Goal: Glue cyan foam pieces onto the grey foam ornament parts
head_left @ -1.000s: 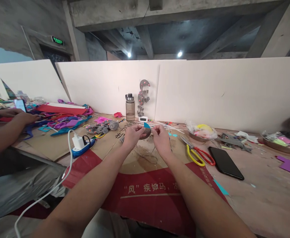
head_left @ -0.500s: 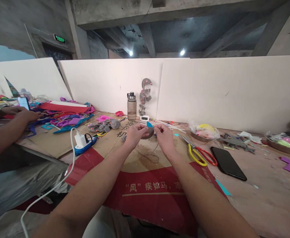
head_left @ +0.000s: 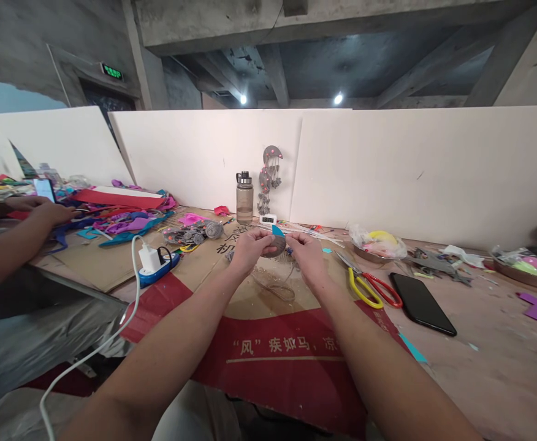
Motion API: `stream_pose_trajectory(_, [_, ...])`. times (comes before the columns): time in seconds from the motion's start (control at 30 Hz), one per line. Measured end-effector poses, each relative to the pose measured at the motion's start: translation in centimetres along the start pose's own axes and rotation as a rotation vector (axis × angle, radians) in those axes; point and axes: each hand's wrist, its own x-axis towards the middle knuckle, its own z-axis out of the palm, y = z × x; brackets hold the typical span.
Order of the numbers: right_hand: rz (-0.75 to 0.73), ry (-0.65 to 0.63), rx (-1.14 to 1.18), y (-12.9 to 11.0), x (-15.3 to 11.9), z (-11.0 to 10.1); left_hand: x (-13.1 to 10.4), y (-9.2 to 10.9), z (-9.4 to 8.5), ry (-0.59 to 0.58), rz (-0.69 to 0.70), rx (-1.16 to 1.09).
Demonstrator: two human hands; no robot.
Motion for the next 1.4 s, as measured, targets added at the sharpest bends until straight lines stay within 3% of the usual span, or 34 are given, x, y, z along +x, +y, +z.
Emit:
stream_pose_trajectory(0.33, [-0.038, -0.001, -0.087, -0.4, -0.1, -0.2, 0.1, -0.2, -0.3, -0.008, 0.016, 0.013])
stream_pose_trajectory(0.73, [0.238, -0.096, 0.324, -0.6, -0.1, -0.3, 0.4, -0.5, -0.7, -0.069, 0.001, -0.02])
stream_pose_trajectory(1.07, [0.29, -0.197, 0.461, -0.7, 0.0, -0.4, 0.5, -0.2, -1.0, -0.131, -0.01, -0.01])
stream_pose_trajectory(1.4, [0.365, -0.214, 0.638, -0.6, -0.2, -0.3, 0.7, -0.4, -1.3, -0.148, -0.077, -0.089])
